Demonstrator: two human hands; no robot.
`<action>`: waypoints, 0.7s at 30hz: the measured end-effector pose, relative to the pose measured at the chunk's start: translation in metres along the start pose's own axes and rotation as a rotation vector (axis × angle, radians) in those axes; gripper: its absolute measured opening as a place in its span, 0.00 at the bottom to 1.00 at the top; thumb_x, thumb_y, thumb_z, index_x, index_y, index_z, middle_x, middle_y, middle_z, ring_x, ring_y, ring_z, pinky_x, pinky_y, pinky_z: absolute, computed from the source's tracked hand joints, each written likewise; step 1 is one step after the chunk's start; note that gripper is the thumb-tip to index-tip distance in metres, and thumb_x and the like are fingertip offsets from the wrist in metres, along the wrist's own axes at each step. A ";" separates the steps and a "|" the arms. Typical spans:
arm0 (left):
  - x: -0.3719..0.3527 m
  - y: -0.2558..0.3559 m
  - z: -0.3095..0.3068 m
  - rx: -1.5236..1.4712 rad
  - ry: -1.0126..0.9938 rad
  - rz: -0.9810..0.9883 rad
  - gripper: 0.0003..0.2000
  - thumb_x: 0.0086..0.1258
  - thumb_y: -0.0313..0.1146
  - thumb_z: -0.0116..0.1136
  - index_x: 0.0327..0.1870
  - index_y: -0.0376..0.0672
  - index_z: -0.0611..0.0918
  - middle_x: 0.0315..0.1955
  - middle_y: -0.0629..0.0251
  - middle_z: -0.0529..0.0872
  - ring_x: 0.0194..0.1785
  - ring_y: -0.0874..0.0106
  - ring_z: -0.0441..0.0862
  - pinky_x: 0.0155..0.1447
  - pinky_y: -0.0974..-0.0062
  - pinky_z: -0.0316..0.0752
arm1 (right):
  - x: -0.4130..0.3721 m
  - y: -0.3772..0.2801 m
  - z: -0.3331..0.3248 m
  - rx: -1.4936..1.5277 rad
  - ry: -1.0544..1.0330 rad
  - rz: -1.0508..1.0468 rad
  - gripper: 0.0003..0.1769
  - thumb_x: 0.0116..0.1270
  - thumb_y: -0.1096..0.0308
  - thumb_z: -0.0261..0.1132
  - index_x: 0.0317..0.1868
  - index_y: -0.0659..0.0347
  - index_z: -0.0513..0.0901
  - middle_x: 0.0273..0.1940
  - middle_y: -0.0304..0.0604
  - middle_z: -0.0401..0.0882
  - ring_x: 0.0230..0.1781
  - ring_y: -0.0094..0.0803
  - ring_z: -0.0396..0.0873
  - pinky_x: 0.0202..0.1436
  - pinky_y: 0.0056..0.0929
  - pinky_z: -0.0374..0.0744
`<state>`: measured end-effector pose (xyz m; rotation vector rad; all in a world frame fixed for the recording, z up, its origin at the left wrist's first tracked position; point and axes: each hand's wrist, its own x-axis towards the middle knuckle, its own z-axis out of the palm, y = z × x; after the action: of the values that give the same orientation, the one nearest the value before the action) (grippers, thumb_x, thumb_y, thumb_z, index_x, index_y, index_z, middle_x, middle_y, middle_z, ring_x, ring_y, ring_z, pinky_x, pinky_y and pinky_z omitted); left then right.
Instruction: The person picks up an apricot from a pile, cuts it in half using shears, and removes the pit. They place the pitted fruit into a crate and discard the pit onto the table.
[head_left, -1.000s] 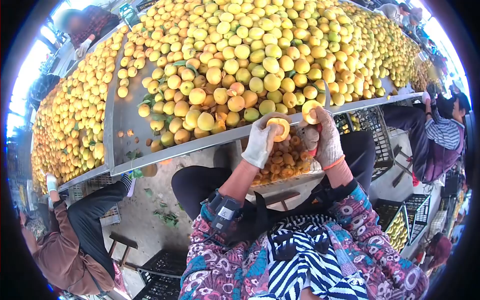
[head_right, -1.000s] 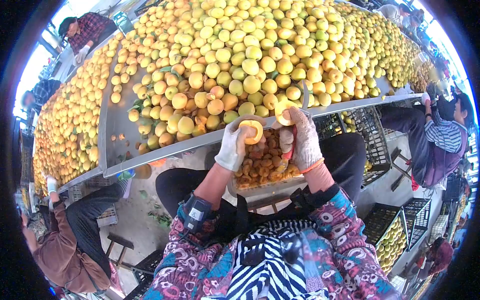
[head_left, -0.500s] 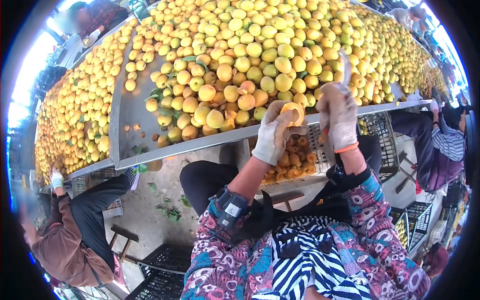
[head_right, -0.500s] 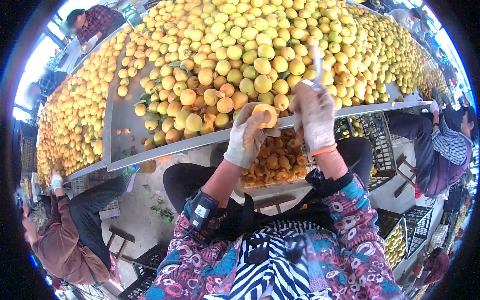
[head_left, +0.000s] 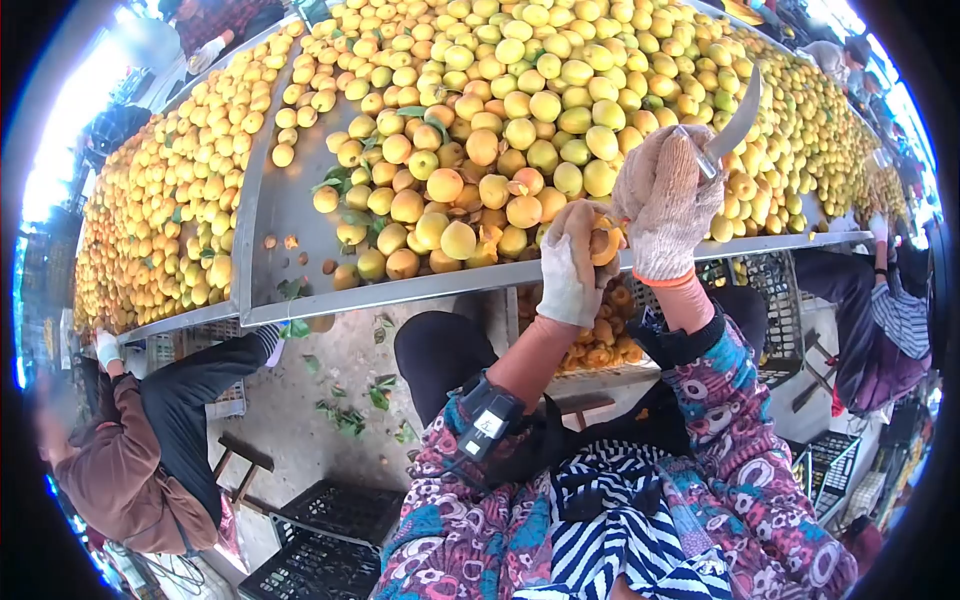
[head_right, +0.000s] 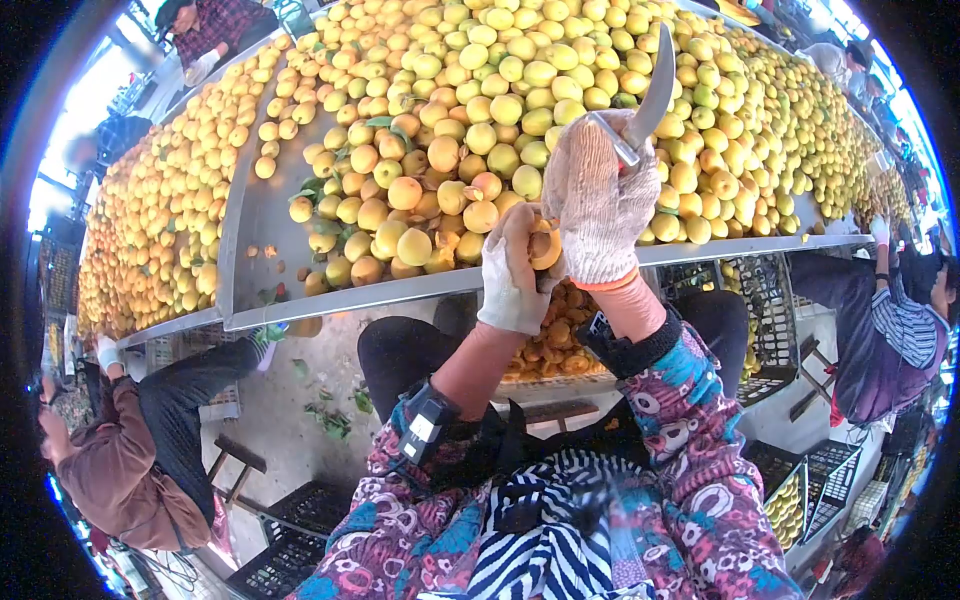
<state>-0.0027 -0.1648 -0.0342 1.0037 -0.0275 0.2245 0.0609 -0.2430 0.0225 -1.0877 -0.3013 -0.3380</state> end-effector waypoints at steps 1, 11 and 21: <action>0.002 0.001 -0.001 -0.369 0.015 -0.270 0.09 0.71 0.36 0.54 0.42 0.40 0.74 0.25 0.71 0.76 0.22 0.80 0.74 0.21 0.84 0.64 | 0.001 0.007 -0.005 -0.053 -0.039 -0.033 0.10 0.71 0.61 0.58 0.40 0.59 0.73 0.22 0.35 0.69 0.16 0.22 0.65 0.18 0.23 0.65; 0.026 0.005 -0.015 -0.278 0.188 -0.304 0.11 0.68 0.38 0.54 0.31 0.39 0.77 0.17 0.70 0.72 0.12 0.77 0.69 0.13 0.80 0.58 | 0.004 -0.001 0.032 -0.342 -0.451 -0.143 0.14 0.64 0.71 0.66 0.48 0.66 0.77 0.36 0.38 0.81 0.36 0.22 0.79 0.39 0.20 0.78; 0.052 0.026 -0.050 -0.029 0.347 -0.200 0.12 0.63 0.37 0.57 0.22 0.42 0.74 0.15 0.68 0.70 0.11 0.74 0.67 0.13 0.76 0.59 | 0.035 0.046 0.066 0.314 -0.601 0.266 0.10 0.72 0.63 0.56 0.32 0.58 0.73 0.17 0.33 0.67 0.11 0.20 0.63 0.13 0.22 0.63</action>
<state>0.0394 -0.1008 -0.0329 0.9210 0.3832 0.2123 0.1069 -0.1686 0.0277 -0.8831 -0.7092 0.2790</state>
